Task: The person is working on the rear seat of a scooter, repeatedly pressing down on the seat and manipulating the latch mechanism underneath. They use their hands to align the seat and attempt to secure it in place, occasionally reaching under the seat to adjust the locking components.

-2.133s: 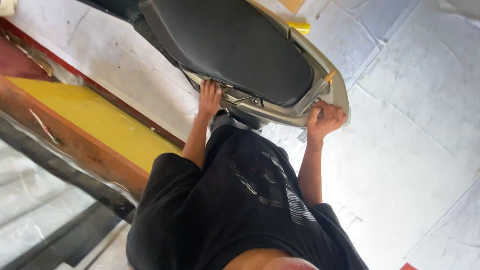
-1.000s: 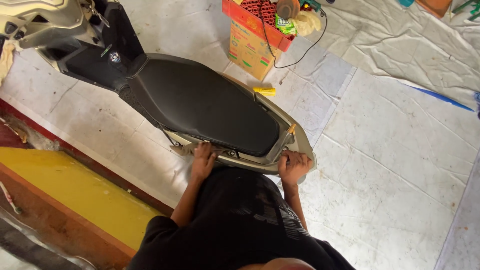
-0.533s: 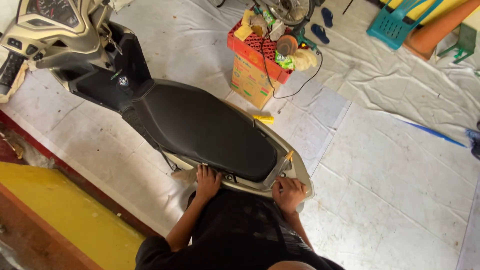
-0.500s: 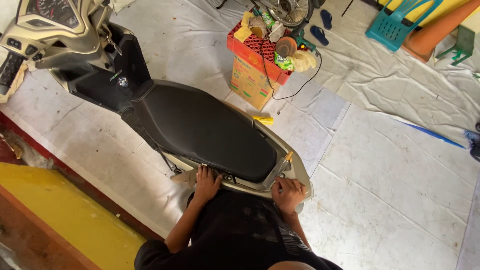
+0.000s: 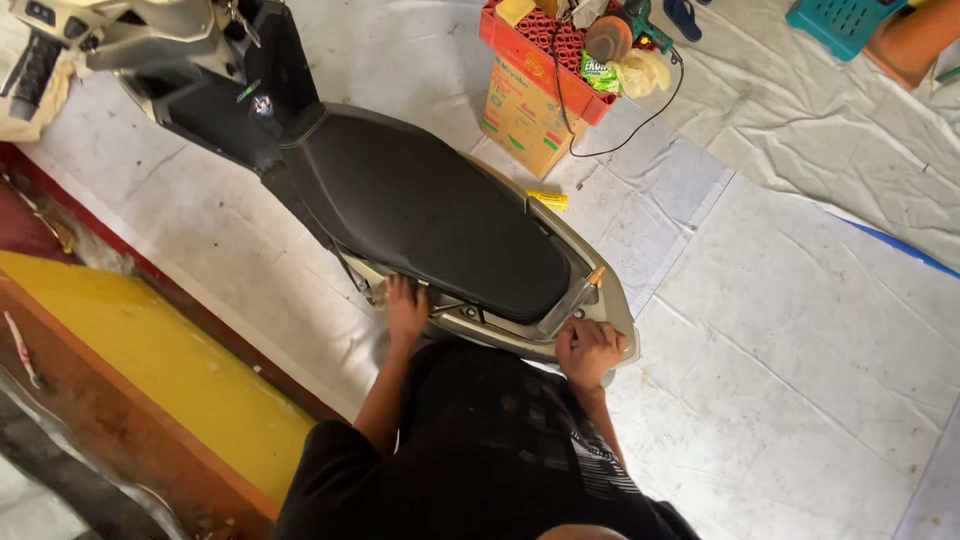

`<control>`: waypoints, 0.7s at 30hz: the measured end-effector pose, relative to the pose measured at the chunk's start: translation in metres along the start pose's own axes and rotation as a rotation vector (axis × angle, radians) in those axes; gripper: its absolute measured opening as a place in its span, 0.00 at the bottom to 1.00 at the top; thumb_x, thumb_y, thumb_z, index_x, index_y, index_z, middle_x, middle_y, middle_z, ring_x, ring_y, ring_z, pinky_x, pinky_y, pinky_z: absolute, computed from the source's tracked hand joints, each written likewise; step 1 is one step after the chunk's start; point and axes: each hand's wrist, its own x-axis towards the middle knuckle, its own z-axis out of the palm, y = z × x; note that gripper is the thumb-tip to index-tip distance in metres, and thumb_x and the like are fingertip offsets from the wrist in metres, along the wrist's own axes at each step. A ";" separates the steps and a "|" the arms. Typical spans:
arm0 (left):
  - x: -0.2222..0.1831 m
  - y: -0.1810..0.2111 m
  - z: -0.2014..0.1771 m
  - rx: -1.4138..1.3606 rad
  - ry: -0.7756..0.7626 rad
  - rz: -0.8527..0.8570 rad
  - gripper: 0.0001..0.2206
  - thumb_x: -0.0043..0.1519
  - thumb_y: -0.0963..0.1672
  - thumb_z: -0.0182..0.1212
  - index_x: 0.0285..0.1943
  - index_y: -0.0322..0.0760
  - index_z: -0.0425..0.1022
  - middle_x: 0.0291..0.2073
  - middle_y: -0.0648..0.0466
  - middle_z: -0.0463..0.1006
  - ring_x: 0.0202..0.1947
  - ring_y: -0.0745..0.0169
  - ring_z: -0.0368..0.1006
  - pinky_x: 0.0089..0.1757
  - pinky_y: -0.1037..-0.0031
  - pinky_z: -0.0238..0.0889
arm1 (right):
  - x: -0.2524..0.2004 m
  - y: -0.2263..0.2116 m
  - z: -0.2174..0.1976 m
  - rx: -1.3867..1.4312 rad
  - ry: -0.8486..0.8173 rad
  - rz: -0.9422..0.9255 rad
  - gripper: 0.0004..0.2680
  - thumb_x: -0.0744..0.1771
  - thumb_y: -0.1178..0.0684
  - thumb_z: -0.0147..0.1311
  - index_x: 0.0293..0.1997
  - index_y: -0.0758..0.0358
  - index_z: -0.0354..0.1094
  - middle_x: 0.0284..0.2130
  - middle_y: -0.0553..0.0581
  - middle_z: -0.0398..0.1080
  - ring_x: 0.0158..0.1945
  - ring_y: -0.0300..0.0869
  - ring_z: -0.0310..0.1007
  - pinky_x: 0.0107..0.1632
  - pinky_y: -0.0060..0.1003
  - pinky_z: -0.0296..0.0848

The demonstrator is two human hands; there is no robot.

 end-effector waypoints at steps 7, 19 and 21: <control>-0.048 0.029 -0.034 -0.158 -0.195 0.200 0.26 0.72 0.48 0.41 0.77 0.30 0.56 0.78 0.37 0.50 0.79 0.33 0.41 0.71 0.49 0.35 | -0.005 -0.003 -0.006 0.002 0.013 0.004 0.03 0.61 0.58 0.55 0.29 0.55 0.75 0.25 0.49 0.74 0.33 0.44 0.69 0.41 0.42 0.59; -0.060 0.030 0.026 -0.258 -0.265 0.088 0.36 0.71 0.58 0.43 0.77 0.25 0.52 0.79 0.30 0.39 0.77 0.23 0.26 0.67 0.37 0.28 | -0.006 -0.010 -0.008 0.019 0.039 0.032 0.02 0.61 0.56 0.55 0.28 0.55 0.73 0.27 0.48 0.75 0.34 0.45 0.70 0.43 0.43 0.60; -0.050 0.031 0.010 -0.186 -0.309 0.136 0.36 0.70 0.58 0.45 0.77 0.26 0.54 0.78 0.31 0.42 0.78 0.25 0.29 0.68 0.38 0.29 | 0.001 -0.009 -0.008 0.019 0.020 0.063 0.02 0.61 0.56 0.55 0.27 0.55 0.72 0.26 0.48 0.74 0.33 0.44 0.70 0.43 0.43 0.60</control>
